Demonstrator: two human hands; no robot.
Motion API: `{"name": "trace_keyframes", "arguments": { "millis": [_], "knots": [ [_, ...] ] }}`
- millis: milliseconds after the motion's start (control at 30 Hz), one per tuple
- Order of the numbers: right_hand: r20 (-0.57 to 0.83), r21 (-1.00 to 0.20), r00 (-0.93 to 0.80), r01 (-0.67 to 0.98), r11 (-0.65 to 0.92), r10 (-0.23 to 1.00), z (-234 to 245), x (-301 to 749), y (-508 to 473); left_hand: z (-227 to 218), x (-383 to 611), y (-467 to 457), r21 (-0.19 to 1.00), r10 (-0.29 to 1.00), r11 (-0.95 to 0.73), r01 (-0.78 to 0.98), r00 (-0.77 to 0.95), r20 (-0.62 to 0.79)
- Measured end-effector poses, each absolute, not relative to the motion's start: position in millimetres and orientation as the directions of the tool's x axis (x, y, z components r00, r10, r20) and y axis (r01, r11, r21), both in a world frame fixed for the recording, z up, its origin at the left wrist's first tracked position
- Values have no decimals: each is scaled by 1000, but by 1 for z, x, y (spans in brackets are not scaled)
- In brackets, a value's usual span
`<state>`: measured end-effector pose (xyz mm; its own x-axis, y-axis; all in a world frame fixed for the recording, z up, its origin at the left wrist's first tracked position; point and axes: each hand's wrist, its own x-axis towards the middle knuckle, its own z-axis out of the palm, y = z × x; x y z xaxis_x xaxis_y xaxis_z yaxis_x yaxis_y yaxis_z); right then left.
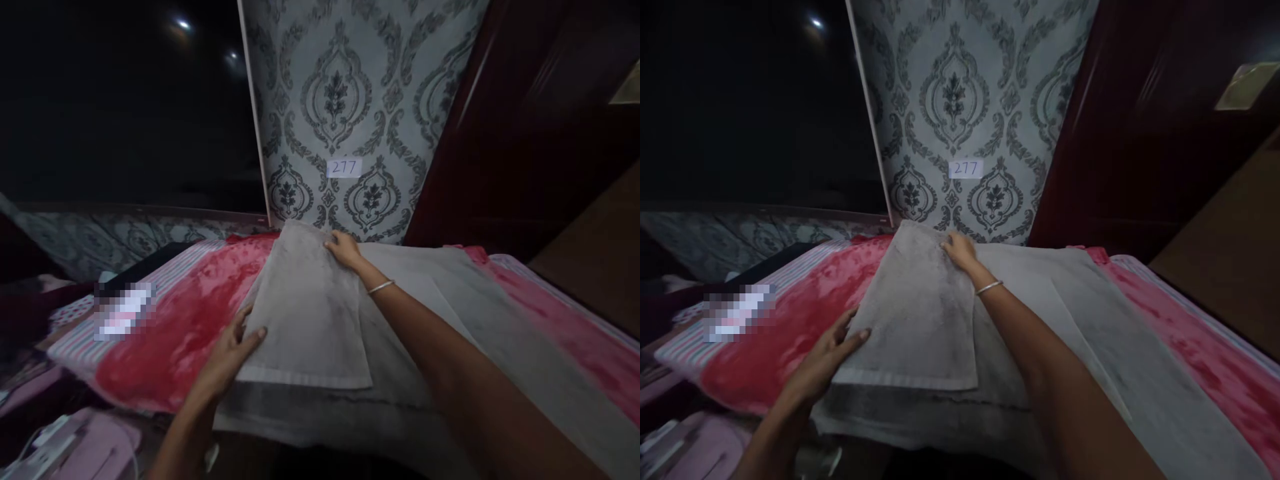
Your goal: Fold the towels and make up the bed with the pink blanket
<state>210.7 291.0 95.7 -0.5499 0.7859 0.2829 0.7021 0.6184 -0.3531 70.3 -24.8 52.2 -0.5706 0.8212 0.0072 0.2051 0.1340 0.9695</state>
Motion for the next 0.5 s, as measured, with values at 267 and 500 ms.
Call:
{"name": "trace_keyframes", "arguments": {
  "millis": [267,500],
  "knots": [
    [37,-299,-606,752,587,795,7,205,250,-4,18,-31,766,806,291,573,-578,127],
    [131,-177,-656,722,669,743,-2,245,243,5,104,7,199,910,137,970,-202,361]
  ]
}}
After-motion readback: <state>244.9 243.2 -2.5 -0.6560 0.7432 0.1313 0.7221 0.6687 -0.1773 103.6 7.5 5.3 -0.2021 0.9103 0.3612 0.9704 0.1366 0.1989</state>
